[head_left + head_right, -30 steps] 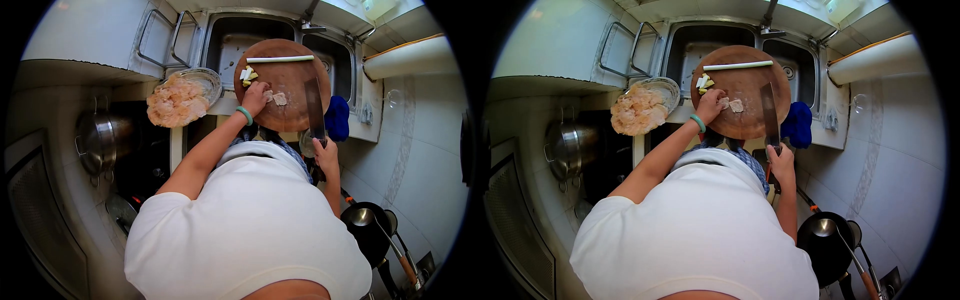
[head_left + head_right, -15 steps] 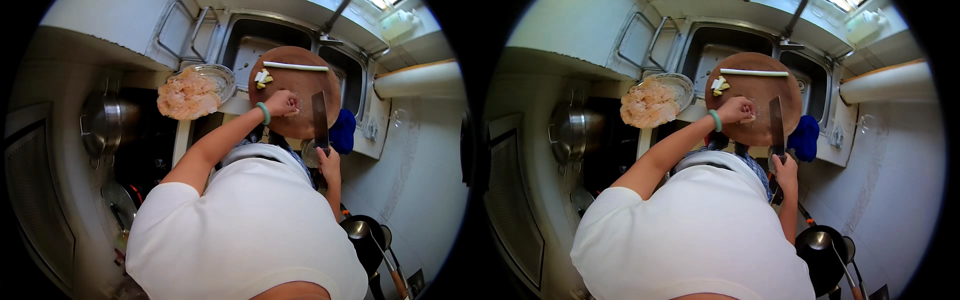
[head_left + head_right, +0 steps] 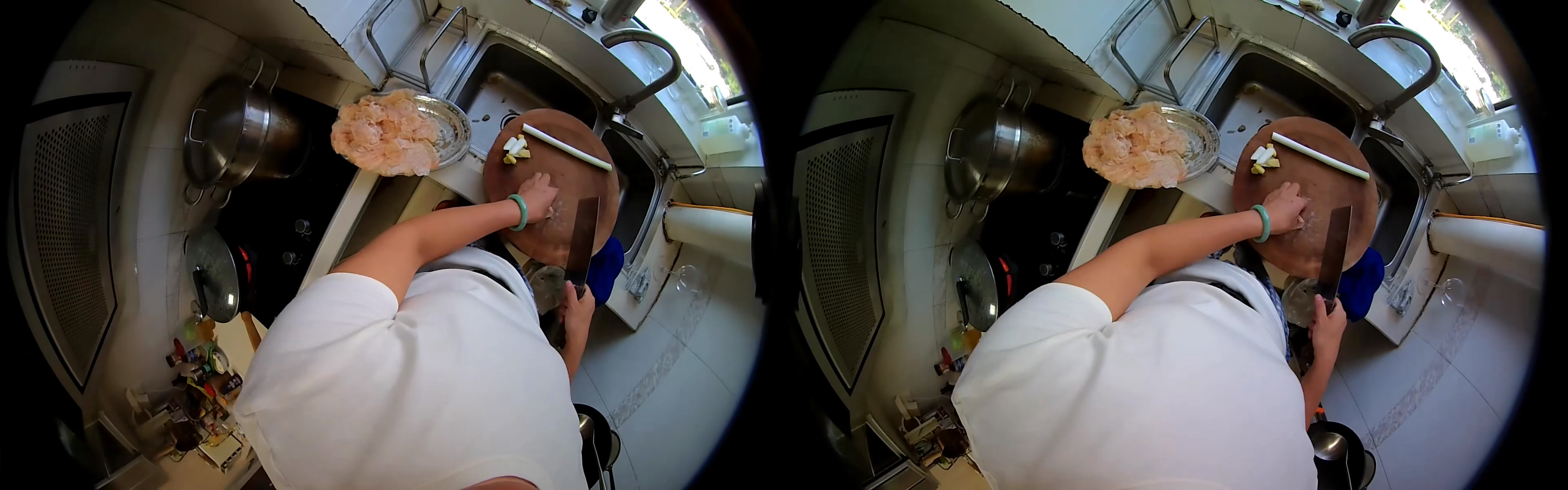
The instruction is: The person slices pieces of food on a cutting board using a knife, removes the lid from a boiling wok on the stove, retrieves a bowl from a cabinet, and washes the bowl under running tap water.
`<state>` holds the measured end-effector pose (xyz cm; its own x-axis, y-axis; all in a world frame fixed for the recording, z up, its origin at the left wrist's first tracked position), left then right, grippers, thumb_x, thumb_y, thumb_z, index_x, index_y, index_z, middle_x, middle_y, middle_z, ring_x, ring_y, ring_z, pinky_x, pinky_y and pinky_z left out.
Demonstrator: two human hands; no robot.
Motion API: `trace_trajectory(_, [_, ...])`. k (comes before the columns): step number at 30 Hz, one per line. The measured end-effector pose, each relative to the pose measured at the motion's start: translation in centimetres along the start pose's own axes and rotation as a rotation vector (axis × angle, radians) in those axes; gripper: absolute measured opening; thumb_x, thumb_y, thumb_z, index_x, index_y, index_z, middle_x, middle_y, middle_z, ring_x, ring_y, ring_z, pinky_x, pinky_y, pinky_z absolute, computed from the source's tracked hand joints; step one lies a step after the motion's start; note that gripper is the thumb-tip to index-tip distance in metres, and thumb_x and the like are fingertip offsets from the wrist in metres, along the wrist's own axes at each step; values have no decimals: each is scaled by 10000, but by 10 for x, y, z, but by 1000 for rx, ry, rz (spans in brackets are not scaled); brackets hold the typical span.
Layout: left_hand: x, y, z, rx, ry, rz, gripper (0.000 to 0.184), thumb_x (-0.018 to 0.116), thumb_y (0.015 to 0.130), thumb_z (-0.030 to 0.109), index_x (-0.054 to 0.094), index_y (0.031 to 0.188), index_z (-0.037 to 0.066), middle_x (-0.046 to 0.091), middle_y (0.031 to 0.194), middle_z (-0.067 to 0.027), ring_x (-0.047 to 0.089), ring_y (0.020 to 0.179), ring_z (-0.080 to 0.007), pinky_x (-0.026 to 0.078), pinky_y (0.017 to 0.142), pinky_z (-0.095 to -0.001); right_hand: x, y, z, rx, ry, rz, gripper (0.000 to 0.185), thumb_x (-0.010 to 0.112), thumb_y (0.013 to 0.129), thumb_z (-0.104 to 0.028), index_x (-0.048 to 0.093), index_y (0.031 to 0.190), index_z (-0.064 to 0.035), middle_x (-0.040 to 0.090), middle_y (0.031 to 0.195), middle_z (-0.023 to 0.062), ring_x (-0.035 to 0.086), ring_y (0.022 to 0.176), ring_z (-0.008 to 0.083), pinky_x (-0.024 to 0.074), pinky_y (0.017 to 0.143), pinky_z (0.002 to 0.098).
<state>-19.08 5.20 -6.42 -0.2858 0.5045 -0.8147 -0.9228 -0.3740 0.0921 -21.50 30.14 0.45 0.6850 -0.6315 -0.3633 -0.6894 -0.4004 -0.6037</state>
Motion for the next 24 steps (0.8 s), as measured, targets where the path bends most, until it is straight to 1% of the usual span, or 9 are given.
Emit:
trace_trajectory(4, [-17,-12,-3,47,-45,-52,126,667,741,171,647,801,61,641,885,-110,612,912,-314,484,776,-433,2,8,-6,-65,-47,5,272,603,915,-240,478,756,-58,436,527,-4,417,381,95,327,337,261])
trace_trajectory(6, [-37,-26,-15,-40,-383,99,126,661,734,149,635,799,44,653,818,-106,627,816,-305,496,727,-415,3,11,-9,-81,-48,4,272,605,914,-240,482,755,-56,441,526,-3,419,381,96,329,338,263])
trace_trajectory(9, [-98,-55,-44,-202,-564,199,119,645,795,122,642,869,30,653,781,-100,638,701,-168,511,656,-292,5,11,-17,-101,-89,25,263,607,912,-238,496,767,-49,447,529,-2,422,381,97,327,340,266])
trace_trajectory(13, [-149,-105,-165,-494,-648,370,150,612,816,29,652,961,15,647,810,-25,601,708,-96,513,664,-248,8,14,-15,-87,-71,17,259,616,906,-244,513,784,-40,446,527,-1,427,382,97,329,344,265])
trace_trajectory(17, [-209,-144,-245,-558,-266,492,186,590,831,25,648,1007,42,655,843,-45,610,739,-149,511,691,-286,15,17,-17,-93,-101,7,258,626,897,-246,525,797,-30,453,527,2,431,390,93,332,353,267])
trace_trajectory(19, [-224,-154,-255,-578,-193,512,195,597,834,40,646,1022,51,658,868,-51,621,728,-176,514,692,-306,17,17,-19,-96,-111,11,261,627,895,-245,527,794,-26,461,531,3,433,397,94,335,361,269])
trace_trajectory(21, [-236,-160,-256,-679,168,442,163,648,798,109,649,960,88,650,933,-72,618,867,-247,511,736,-366,20,19,-21,-99,-120,17,265,629,893,-245,528,791,-22,468,534,4,435,403,94,339,370,272])
trace_trajectory(22, [-234,-161,-256,-677,166,440,163,648,798,109,649,960,88,650,933,-72,618,867,-247,511,736,-366,20,20,-21,-107,-151,14,268,629,893,-247,531,790,-20,476,540,5,440,412,94,344,383,273])
trace_trajectory(24, [-238,-163,-244,-607,720,563,192,684,769,166,641,949,115,604,954,-76,563,953,-281,485,784,-412,21,20,-22,-112,-184,14,271,630,893,-248,535,788,-17,483,545,6,445,422,94,350,395,274])
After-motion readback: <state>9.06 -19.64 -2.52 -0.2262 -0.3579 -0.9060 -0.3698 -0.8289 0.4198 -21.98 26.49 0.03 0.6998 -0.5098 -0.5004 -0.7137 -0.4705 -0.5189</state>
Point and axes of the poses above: each hand's wrist, its own y-axis towards the middle knuckle, its own x-axis out of the palm, z = x × y, the point moved 4 cm from there along y, towards the middle knuckle
